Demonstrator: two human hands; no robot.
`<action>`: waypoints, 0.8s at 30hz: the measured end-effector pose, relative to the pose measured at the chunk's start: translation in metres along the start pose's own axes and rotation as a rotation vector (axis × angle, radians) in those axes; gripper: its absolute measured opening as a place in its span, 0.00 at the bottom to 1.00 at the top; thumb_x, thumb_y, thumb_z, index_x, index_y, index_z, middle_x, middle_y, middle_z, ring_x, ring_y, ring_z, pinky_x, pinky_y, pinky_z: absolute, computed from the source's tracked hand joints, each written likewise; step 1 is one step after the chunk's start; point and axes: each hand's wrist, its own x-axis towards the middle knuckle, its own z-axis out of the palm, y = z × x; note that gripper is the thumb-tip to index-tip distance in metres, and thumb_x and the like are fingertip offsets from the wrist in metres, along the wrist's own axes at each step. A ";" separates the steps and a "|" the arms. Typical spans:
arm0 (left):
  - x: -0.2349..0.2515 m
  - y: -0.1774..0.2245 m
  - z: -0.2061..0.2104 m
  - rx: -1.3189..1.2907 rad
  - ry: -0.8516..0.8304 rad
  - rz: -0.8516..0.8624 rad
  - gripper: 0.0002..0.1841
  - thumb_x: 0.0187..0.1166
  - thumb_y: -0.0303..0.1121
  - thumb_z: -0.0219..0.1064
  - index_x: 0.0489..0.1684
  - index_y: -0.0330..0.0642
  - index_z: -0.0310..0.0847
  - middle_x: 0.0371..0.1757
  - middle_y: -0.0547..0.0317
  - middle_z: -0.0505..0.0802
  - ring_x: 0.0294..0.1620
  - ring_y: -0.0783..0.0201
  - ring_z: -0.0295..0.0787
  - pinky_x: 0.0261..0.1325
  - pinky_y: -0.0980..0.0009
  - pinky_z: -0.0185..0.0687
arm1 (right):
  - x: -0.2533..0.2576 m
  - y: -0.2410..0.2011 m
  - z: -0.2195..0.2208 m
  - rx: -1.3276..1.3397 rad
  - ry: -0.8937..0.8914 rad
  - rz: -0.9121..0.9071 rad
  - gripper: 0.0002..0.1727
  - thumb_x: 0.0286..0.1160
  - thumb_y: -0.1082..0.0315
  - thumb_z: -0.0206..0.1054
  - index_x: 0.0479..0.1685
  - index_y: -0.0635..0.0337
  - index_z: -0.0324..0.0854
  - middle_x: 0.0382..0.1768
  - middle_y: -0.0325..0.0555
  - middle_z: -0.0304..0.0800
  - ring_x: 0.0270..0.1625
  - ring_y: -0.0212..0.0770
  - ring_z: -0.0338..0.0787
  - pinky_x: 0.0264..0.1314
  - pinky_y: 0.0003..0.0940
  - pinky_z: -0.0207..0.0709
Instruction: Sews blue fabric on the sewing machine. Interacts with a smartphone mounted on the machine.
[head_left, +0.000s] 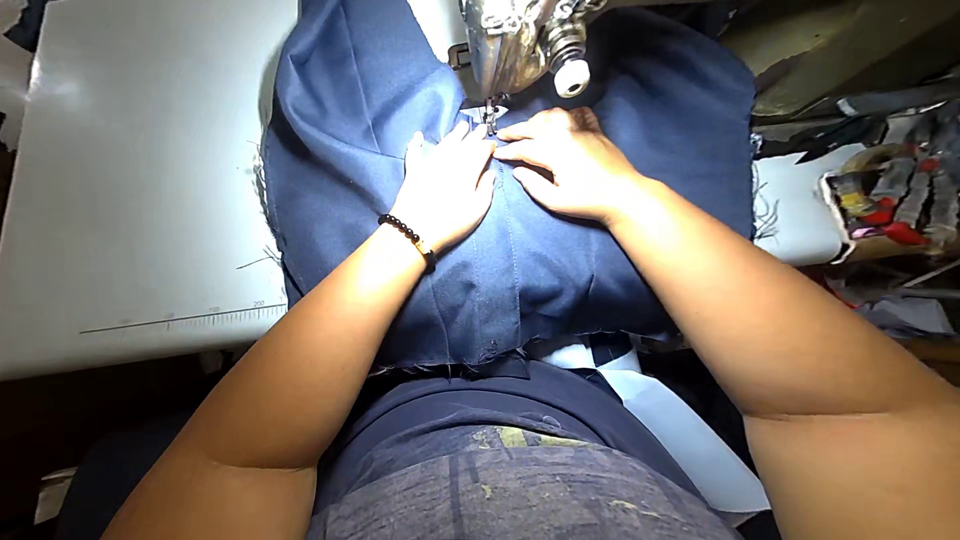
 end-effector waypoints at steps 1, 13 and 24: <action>0.000 0.000 -0.001 -0.001 -0.006 0.000 0.27 0.90 0.44 0.43 0.83 0.48 0.73 0.89 0.55 0.74 0.93 0.50 0.60 0.87 0.28 0.41 | 0.000 0.000 0.000 -0.004 0.000 0.002 0.25 0.83 0.58 0.50 0.69 0.49 0.88 0.75 0.46 0.84 0.77 0.55 0.79 0.74 0.62 0.62; 0.006 0.000 -0.003 0.015 -0.031 -0.014 0.27 0.91 0.44 0.42 0.86 0.52 0.71 0.91 0.57 0.71 0.94 0.50 0.56 0.85 0.26 0.40 | 0.003 0.001 -0.002 0.015 -0.005 0.047 0.25 0.83 0.58 0.50 0.69 0.49 0.88 0.77 0.47 0.83 0.79 0.55 0.78 0.75 0.63 0.62; -0.044 0.024 0.011 0.066 0.023 0.099 0.41 0.85 0.65 0.35 0.94 0.52 0.59 0.94 0.62 0.64 0.96 0.47 0.50 0.80 0.15 0.34 | -0.043 -0.034 -0.104 0.023 0.703 0.003 0.12 0.75 0.72 0.63 0.44 0.64 0.93 0.44 0.49 0.96 0.52 0.42 0.92 0.61 0.41 0.83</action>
